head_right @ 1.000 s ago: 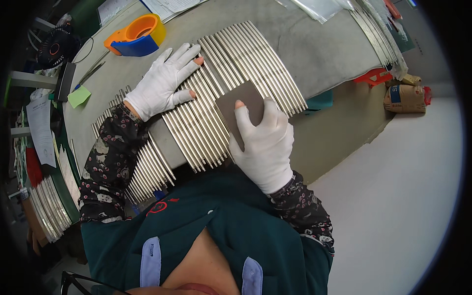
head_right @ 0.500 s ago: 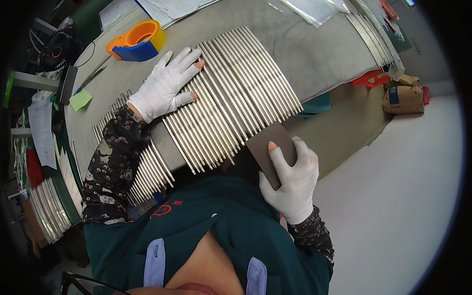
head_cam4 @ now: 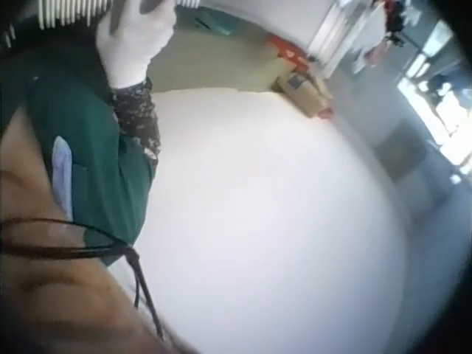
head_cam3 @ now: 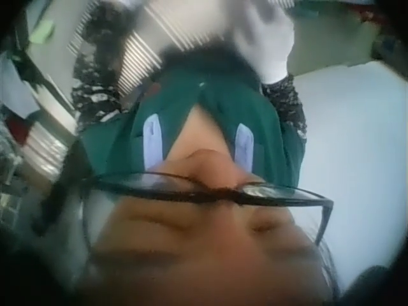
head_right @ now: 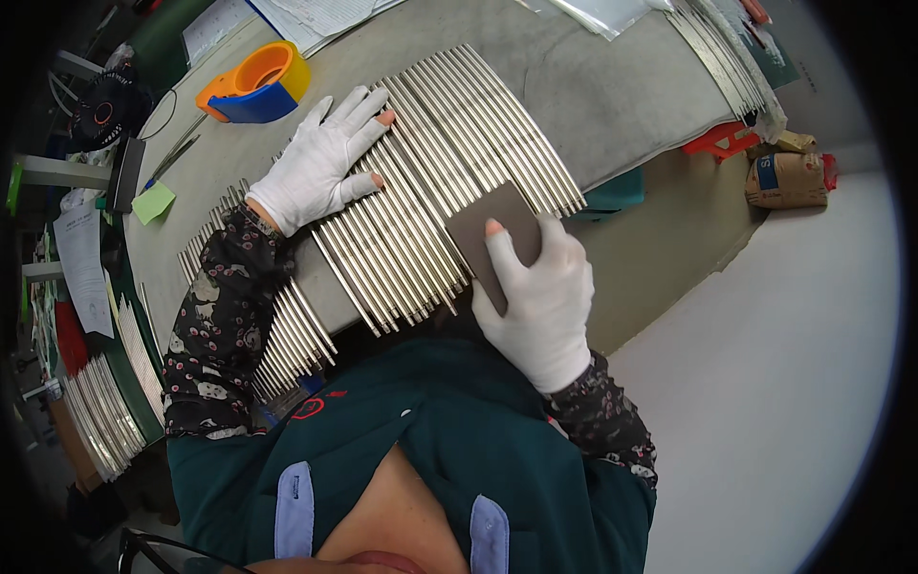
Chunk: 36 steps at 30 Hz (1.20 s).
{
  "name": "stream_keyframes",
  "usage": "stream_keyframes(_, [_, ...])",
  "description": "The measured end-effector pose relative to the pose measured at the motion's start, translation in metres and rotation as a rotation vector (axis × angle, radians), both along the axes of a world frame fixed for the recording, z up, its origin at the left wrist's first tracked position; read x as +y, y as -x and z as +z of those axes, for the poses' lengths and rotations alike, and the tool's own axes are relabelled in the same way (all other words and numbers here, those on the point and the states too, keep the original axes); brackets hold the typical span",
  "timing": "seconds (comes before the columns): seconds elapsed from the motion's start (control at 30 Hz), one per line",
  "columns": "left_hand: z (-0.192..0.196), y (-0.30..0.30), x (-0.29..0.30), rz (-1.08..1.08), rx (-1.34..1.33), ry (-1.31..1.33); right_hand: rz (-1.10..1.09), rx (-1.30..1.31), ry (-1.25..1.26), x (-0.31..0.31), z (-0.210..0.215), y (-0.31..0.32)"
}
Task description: Organizing a set of metal rods on a workbench and then sanding them using a sanding block.
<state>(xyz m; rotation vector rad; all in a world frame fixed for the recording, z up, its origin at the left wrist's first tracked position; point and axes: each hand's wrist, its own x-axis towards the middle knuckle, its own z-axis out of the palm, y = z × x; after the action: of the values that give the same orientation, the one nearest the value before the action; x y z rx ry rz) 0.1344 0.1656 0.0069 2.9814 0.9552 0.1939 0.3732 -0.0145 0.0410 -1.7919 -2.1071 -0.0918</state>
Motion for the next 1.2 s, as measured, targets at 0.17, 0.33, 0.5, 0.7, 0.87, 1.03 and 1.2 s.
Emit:
stream_keyframes(0.17, [0.001,-0.007,0.000,-0.015,0.002,-0.015,-0.055,0.055,-0.002,-0.055,0.004,-0.031])
stream_keyframes(0.33, [-0.001,-0.011,0.001,-0.002,-0.020,-0.079,-0.073,0.111,-0.048,-0.057,0.006,-0.024])
stream_keyframes(0.5, [0.005,0.004,-0.008,-0.028,-0.048,-0.072,0.032,0.119,0.001,-0.068,0.004,-0.019])
stream_keyframes(0.7, [0.005,0.013,-0.016,-0.039,0.006,-0.069,0.053,0.106,0.080,-0.067,-0.003,-0.006])
stream_keyframes(0.87, [0.005,0.015,-0.018,-0.034,0.008,-0.049,0.047,0.146,0.083,-0.067,-0.005,-0.005])
stream_keyframes(1.03, [0.004,0.013,-0.015,-0.028,0.013,-0.057,0.029,0.137,0.023,-0.065,0.001,-0.014])
stream_keyframes(1.2, [0.002,0.005,-0.010,-0.027,0.035,-0.055,-0.036,0.121,-0.075,-0.047,-0.002,-0.009])
